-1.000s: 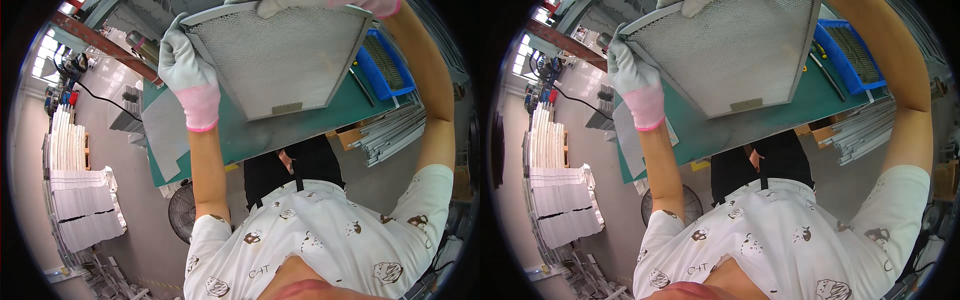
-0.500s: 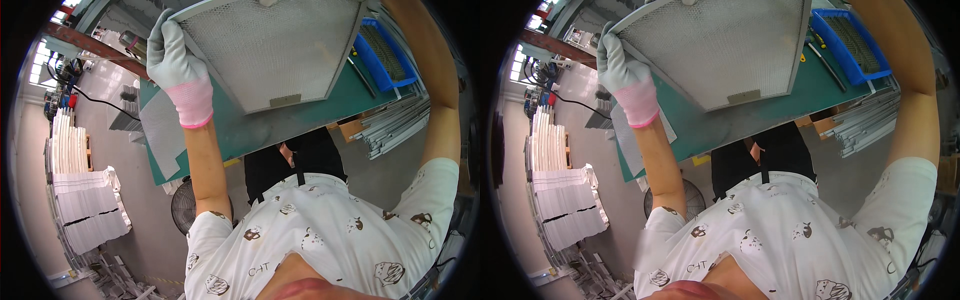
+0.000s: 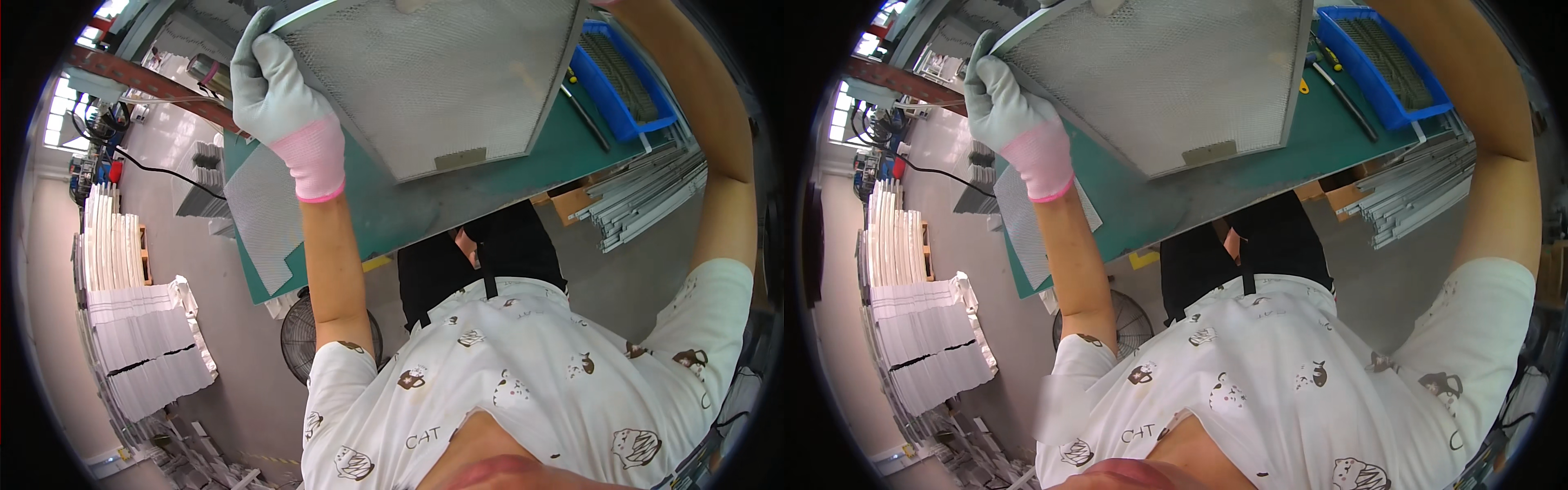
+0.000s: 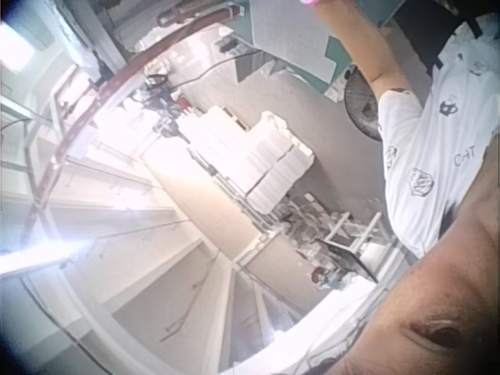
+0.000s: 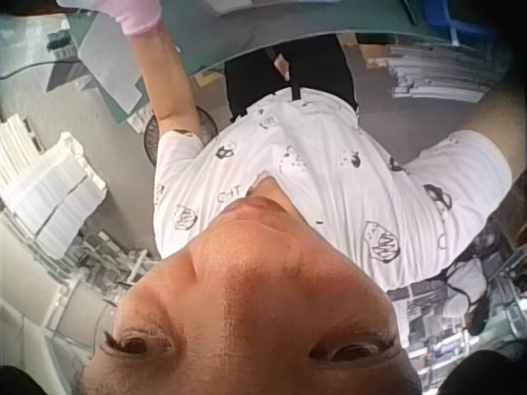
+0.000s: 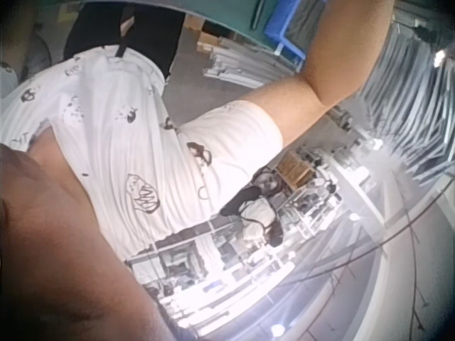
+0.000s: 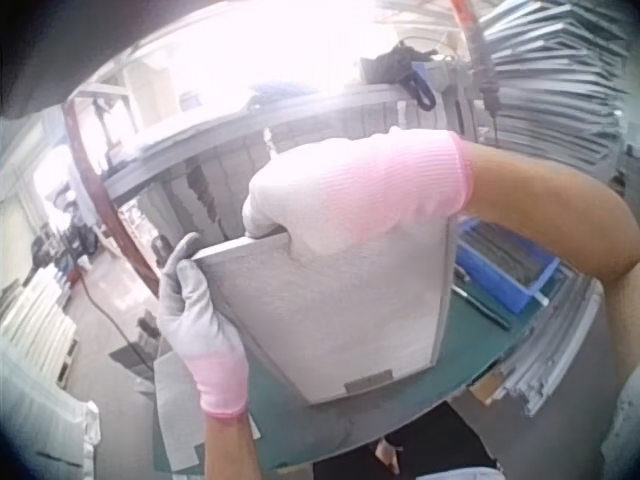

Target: Assembling metal mesh filters into frames using a hammer and electric drill at a workbench.

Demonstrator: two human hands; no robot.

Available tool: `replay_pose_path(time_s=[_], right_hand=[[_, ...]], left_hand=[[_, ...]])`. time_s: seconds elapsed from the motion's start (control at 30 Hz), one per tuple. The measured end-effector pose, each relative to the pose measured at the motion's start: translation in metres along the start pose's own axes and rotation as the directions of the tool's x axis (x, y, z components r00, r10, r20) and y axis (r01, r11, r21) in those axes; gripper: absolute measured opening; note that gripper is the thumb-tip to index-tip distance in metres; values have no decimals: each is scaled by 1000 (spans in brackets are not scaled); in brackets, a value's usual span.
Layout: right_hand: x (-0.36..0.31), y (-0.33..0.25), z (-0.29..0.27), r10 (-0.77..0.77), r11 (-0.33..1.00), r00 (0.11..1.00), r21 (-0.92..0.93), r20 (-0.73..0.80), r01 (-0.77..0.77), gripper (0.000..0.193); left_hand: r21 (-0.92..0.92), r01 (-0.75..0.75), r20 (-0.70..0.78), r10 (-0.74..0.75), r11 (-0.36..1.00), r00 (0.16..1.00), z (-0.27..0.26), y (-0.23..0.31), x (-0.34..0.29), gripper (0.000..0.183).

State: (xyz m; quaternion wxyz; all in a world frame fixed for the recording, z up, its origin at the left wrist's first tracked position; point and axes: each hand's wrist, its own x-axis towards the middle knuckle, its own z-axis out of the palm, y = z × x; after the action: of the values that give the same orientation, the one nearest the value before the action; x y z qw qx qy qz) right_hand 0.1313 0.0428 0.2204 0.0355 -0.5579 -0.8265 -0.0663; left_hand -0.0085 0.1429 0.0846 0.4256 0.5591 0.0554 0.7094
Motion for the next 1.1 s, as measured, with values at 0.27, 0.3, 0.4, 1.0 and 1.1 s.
replay_pose_path(time_s=[0.27, 0.3, 0.4, 1.0, 1.1], right_hand=[[1, -9, -20, 95, 968, 988, 219, 121, -120, 40], [2, -9, -19, 92, 969, 989, 220, 120, -117, 40], [6, -4, -12, 18, 980, 993, 192, 117, -41, 40], [3, -11, -4, 29, 991, 1000, -132, -11, -31, 39], [-4, 5, 0, -219, 953, 958, -251, -187, 169, 35]], left_hand=[[50, 26, 96, -30, 998, 995, -8, 2, 6, 27], [53, 24, 94, -29, 998, 995, -8, 4, 4, 27], [263, -124, 132, 91, 957, 987, -8, 7, 0, 28], [-58, 144, 93, -138, 988, 986, -17, 1, 6, 27], [402, -455, 385, 304, 795, 872, -20, -7, 13, 26]])
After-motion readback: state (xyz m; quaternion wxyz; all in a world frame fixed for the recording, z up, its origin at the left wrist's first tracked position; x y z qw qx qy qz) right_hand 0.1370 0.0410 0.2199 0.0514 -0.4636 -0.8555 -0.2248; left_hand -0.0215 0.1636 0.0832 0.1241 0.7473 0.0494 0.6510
